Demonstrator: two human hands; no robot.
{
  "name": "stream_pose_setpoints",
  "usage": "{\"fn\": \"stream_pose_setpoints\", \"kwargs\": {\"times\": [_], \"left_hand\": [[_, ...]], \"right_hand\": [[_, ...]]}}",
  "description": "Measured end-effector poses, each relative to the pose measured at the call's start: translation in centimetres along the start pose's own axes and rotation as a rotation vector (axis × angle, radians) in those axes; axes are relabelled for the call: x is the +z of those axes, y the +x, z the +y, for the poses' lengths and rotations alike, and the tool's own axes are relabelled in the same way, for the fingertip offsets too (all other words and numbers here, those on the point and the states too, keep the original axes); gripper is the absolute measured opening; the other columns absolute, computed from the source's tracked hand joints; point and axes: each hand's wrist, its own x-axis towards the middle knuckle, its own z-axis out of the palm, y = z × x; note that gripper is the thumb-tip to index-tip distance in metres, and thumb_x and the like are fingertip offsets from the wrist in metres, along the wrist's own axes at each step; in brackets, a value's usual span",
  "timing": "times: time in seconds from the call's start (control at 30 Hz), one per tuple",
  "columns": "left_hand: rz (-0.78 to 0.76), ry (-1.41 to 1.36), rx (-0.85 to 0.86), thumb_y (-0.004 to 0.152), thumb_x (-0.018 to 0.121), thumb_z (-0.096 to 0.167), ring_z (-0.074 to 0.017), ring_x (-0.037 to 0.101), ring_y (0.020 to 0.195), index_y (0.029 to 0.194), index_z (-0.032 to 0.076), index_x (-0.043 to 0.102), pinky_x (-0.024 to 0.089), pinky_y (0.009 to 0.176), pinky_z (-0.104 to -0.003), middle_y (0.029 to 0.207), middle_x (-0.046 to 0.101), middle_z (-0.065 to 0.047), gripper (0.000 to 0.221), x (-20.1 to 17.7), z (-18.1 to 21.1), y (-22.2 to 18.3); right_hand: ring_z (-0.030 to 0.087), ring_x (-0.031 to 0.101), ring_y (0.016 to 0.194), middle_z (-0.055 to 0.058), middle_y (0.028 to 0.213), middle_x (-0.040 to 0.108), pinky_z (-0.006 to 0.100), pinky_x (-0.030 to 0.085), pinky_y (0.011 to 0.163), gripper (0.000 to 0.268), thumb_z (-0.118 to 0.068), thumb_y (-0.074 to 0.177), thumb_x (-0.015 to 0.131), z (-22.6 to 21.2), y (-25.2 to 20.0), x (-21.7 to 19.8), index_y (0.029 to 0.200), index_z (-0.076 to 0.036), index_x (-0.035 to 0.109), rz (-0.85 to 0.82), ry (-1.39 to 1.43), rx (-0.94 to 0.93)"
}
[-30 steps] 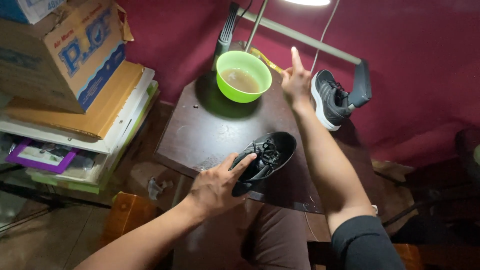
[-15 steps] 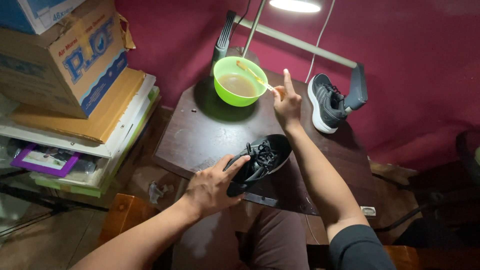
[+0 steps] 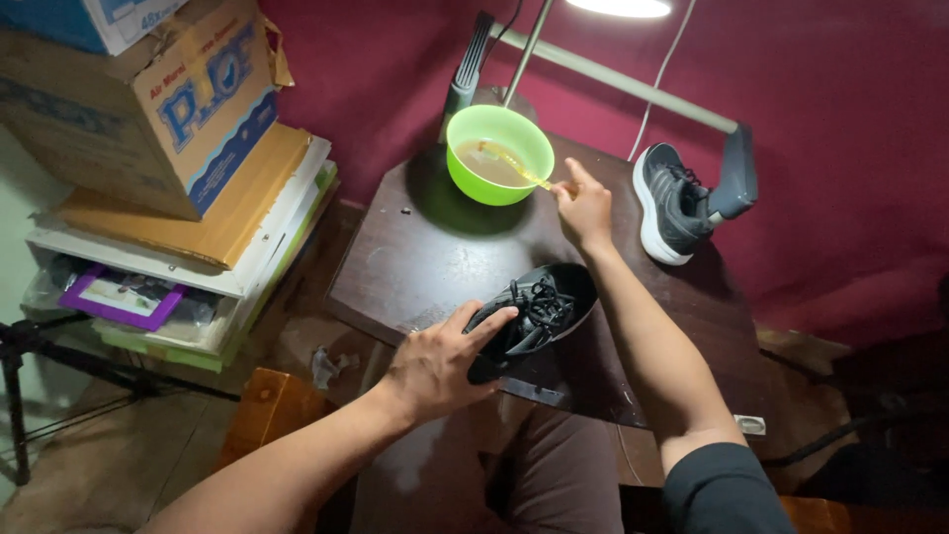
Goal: Cleaning a sneaker with a toothbrush and soapy water, then unlacing it on a workbench.
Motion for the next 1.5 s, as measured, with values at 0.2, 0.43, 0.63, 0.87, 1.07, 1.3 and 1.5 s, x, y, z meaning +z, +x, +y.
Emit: {"fn": "stream_pose_setpoints", "kwargs": {"times": [0.2, 0.43, 0.63, 0.87, 1.07, 1.3, 1.5], "left_hand": [[0.008, -0.001, 0.007, 0.071, 0.083, 0.044, -0.044, 0.074, 0.091, 0.146, 0.031, 0.053, 0.062, 0.071, -0.053, 0.13, 0.057, -0.014, 0.082, 0.0, 0.0, -0.1], [0.012, 0.011, 0.0, 0.067, 0.085, 0.046, -0.0418, 0.074, 0.097, 0.145, 0.031, 0.047, 0.062, 0.074, -0.052, 0.135, 0.055, -0.014, 0.088, 2.1, -0.8, -0.2], [0.047, -0.016, 0.003, 0.069, 0.087, 0.043, -0.0405, 0.074, 0.097, 0.155, 0.028, 0.037, 0.062, 0.072, -0.05, 0.13, 0.06, -0.014, 0.1, 0.4, 0.1, -0.3], [0.105, 0.157, 0.051, 0.063, 0.088, 0.048, -0.0414, 0.068, 0.11, 0.149, 0.034, 0.049, 0.063, 0.076, -0.051, 0.157, 0.04, -0.014, 0.096, 0.9, -0.2, 0.2], [0.125, 0.133, 0.281, 0.069, 0.087, 0.043, -0.0504, 0.032, 0.148, 0.157, 0.028, 0.042, 0.045, 0.105, -0.063, 0.165, 0.034, -0.016, 0.1, 1.3, -1.6, 0.9], [0.164, 0.098, 0.394, 0.072, 0.084, 0.052, -0.0476, 0.041, 0.144, 0.133, 0.017, 0.066, 0.047, 0.103, -0.053, 0.163, 0.041, -0.015, 0.073, 2.0, -2.6, 0.9], [0.112, 0.045, 0.396, 0.077, 0.081, 0.052, -0.0412, 0.057, 0.132, 0.111, 0.017, 0.07, 0.049, 0.1, -0.056, 0.13, 0.066, -0.003, 0.05, 2.3, -3.4, 0.7]], "right_hand": [[0.026, 0.076, 0.094, 0.002, 0.09, 0.079, 0.042, 0.06, 0.091, 0.055, -0.017, 0.087, 0.081, 0.9, -0.2, -0.3, 0.138, -0.028, 0.065, -0.109, -0.034, 0.092], [0.038, 0.074, 0.096, 0.017, 0.096, 0.077, 0.05, 0.058, 0.086, 0.048, -0.006, 0.091, 0.075, -1.6, -1.6, -2.3, 0.136, -0.02, 0.067, -0.074, 0.031, -0.044], [0.036, 0.074, 0.092, 0.014, 0.091, 0.074, 0.046, 0.058, 0.085, 0.038, -0.004, 0.093, 0.073, -0.2, -2.2, -1.9, 0.129, -0.017, 0.073, 0.03, 0.025, -0.165], [0.025, 0.074, 0.077, 0.01, 0.086, 0.073, 0.037, 0.059, 0.077, 0.04, 0.004, 0.094, 0.062, 0.0, -2.4, -1.9, 0.128, -0.015, 0.073, -0.113, 0.079, -0.09], [0.034, 0.073, 0.079, 0.017, 0.086, 0.071, 0.043, 0.059, 0.077, 0.036, 0.005, 0.095, 0.062, -2.4, -2.4, -3.4, 0.126, -0.01, 0.073, -0.08, 0.063, -0.159], [0.021, 0.075, 0.07, 0.013, 0.087, 0.073, 0.034, 0.06, 0.067, 0.033, 0.001, 0.097, 0.063, -1.6, -2.0, -2.8, 0.126, -0.012, 0.073, -0.12, 0.195, -0.003], [0.021, 0.075, 0.067, 0.015, 0.082, 0.076, 0.035, 0.059, 0.066, 0.031, 0.001, 0.096, 0.063, -2.7, -1.8, -3.0, 0.124, -0.01, 0.074, -0.154, 0.201, 0.037]]}}
